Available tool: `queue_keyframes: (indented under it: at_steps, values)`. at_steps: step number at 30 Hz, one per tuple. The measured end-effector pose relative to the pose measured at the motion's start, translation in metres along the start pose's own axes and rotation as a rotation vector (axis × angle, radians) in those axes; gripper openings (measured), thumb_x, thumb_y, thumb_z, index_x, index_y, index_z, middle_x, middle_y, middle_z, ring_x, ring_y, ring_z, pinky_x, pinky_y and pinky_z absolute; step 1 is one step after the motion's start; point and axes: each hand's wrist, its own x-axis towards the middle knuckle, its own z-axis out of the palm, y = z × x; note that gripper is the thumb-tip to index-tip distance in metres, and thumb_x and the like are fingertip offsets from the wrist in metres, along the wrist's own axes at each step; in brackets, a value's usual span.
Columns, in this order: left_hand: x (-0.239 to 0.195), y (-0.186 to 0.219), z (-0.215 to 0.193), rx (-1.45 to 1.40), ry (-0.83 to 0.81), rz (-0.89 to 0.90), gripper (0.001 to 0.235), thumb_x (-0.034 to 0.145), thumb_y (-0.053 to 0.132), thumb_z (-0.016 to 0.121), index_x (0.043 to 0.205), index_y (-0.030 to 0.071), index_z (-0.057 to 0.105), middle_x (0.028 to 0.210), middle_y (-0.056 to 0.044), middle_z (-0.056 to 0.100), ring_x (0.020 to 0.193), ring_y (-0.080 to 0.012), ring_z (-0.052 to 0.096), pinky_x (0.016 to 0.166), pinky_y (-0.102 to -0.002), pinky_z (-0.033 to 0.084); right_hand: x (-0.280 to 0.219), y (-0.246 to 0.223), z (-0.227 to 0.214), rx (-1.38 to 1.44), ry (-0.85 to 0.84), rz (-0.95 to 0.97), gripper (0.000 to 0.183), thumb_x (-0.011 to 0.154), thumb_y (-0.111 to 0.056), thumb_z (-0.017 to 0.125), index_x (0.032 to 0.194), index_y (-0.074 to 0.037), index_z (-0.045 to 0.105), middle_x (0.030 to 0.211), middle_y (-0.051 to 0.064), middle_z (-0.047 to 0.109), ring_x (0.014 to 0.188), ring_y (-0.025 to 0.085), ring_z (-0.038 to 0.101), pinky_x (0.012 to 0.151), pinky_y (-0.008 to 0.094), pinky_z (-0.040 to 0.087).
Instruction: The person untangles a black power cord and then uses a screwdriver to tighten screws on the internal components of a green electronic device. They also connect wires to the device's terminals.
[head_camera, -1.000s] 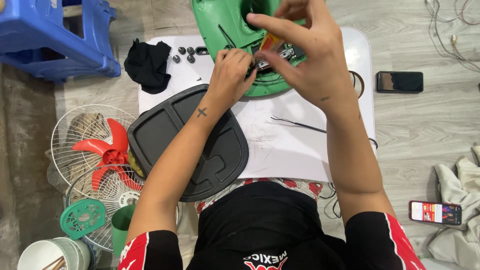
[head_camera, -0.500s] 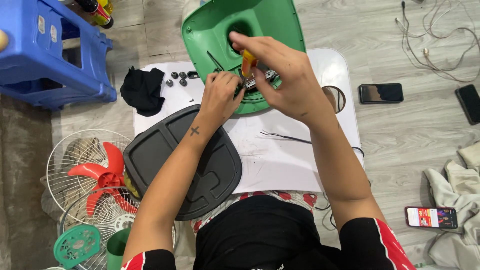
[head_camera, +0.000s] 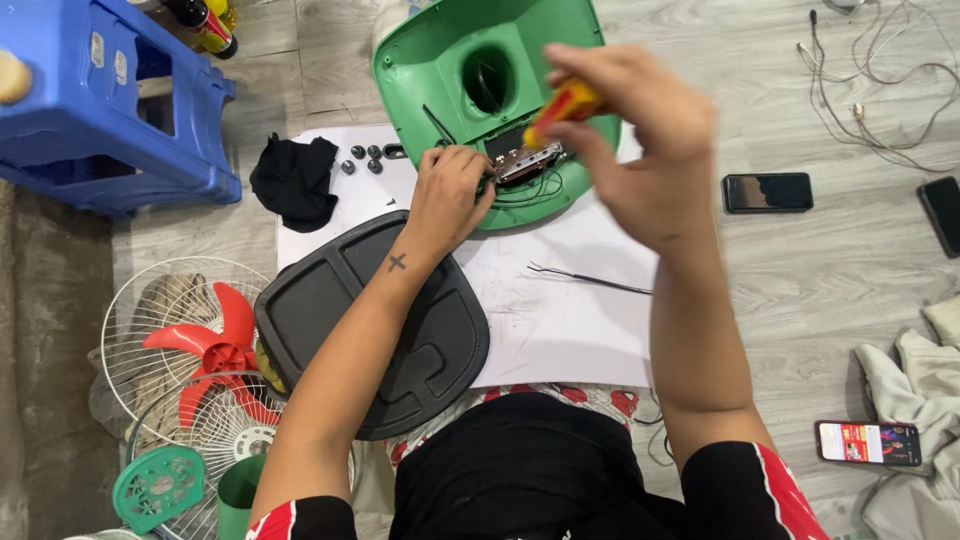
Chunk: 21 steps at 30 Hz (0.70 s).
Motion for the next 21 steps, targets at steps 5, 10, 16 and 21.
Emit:
queue_keyframes:
  at_steps: [5, 10, 16, 21]
  values:
    - [-0.002, -0.005, 0.008, 0.036, 0.014, 0.017, 0.018, 0.09, 0.015, 0.078, 0.093, 0.012, 0.06, 0.094, -0.002, 0.067, 0.095, -0.0236, 0.063, 0.085, -0.039, 0.04, -0.019, 0.004, -0.027, 0.067, 0.092, 0.239, 0.036, 0.104, 0.027, 0.07, 0.134, 0.011, 0.057, 0.124, 0.028, 0.063, 0.117, 0.034, 0.068, 0.096, 0.035, 0.062]
    - [-0.001, -0.004, 0.005, 0.014, 0.015, 0.008, 0.019, 0.09, 0.015, 0.078, 0.094, 0.012, 0.06, 0.093, -0.002, 0.066, 0.094, -0.0231, 0.062, 0.085, -0.039, 0.039, -0.073, 0.045, -0.028, 0.218, 0.125, 0.458, 0.031, 0.102, 0.023, 0.068, 0.127, 0.01, 0.054, 0.121, 0.027, 0.062, 0.119, 0.032, 0.065, 0.101, 0.037, 0.062]
    - [-0.002, -0.006, 0.006, 0.007, 0.004, 0.022, 0.017, 0.09, 0.013, 0.08, 0.095, 0.009, 0.064, 0.1, -0.004, 0.069, 0.099, -0.0235, 0.064, 0.086, -0.039, 0.04, -0.131, 0.085, -0.019, 0.29, 0.239, 0.784, 0.02, 0.103, 0.006, 0.068, 0.117, -0.002, 0.057, 0.118, 0.015, 0.063, 0.111, 0.019, 0.065, 0.094, 0.027, 0.061]
    - [-0.002, -0.005, 0.004, -0.021, 0.009, 0.026, 0.017, 0.09, 0.012, 0.079, 0.096, 0.008, 0.064, 0.1, -0.004, 0.069, 0.099, -0.0245, 0.063, 0.086, -0.04, 0.04, -0.159, 0.113, -0.013, 0.222, 0.183, 0.984, 0.019, 0.09, 0.004, 0.073, 0.103, -0.003, 0.062, 0.105, 0.01, 0.069, 0.097, 0.016, 0.073, 0.083, 0.022, 0.06]
